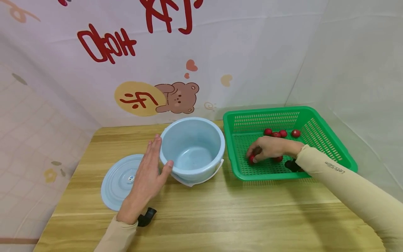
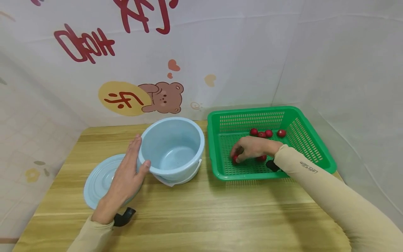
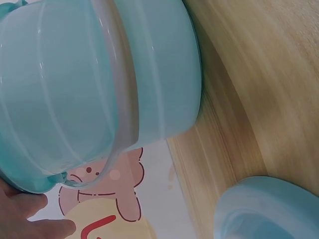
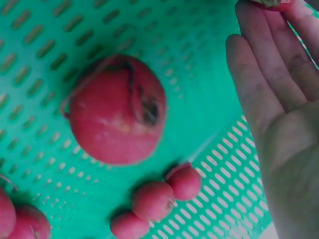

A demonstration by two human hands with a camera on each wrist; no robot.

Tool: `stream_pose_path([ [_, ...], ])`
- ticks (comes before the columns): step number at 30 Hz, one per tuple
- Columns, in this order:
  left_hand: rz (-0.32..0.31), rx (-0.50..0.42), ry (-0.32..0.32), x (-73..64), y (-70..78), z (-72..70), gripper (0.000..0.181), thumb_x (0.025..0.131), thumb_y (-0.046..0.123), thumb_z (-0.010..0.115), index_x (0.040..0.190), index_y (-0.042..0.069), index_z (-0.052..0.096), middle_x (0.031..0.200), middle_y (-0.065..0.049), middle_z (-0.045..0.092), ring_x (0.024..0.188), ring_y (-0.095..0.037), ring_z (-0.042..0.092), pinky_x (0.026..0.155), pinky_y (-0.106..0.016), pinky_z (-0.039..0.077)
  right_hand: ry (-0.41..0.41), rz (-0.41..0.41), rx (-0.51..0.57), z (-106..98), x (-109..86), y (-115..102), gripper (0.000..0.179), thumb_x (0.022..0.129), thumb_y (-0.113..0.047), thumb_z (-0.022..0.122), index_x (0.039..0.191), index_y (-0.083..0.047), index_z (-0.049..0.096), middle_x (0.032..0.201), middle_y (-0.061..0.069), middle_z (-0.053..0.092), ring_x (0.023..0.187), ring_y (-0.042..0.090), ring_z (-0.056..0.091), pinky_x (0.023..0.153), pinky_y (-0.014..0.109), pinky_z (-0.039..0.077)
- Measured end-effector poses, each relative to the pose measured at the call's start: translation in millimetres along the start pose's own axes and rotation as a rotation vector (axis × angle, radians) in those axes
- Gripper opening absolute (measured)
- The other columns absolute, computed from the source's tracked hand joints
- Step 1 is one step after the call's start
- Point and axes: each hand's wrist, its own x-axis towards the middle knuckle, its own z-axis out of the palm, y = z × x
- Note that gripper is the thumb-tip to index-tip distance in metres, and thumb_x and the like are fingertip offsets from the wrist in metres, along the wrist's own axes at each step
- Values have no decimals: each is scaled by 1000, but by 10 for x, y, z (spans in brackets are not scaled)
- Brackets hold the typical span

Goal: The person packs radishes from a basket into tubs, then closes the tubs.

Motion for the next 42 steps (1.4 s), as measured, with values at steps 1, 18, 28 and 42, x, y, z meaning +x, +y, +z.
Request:
stream_pose_path([
  [1, 1, -1, 1, 2, 3, 4, 80, 105, 45, 51, 167, 10, 14, 174, -4, 12, 158, -34, 12, 123, -61, 21, 14, 3, 12, -26, -29, -17, 30, 95, -16, 74, 123, -5, 73, 113, -2, 74, 103, 14, 70, 90, 34, 57],
  [18, -33, -29, 7, 27, 66, 35, 76, 105, 38, 48, 166, 8, 16, 173, -7, 13, 159, -34, 10, 125, -57, 18, 396, 54, 89, -511, -660, -549, 30, 99, -29, 72, 127, -23, 71, 118, -6, 72, 110, 18, 69, 90, 25, 53],
  [28, -38, -26, 26, 40, 108, 52, 72, 105, 33, 46, 166, 7, 17, 173, -9, 15, 159, -34, 11, 125, -56, 17, 573, -29, 129, -391, -823, -778, 27, 99, -21, 71, 126, -25, 70, 118, -6, 73, 101, 17, 72, 84, 22, 55],
  [42, -36, -42, 63, 6, 104, 77, 62, 111, 32, 34, 165, 5, 19, 173, -6, 16, 158, -34, 11, 124, -58, 17, 797, -209, 221, -131, -831, -1067, 31, 97, -7, 71, 127, -14, 71, 117, 4, 73, 108, 14, 70, 90, 19, 54],
])
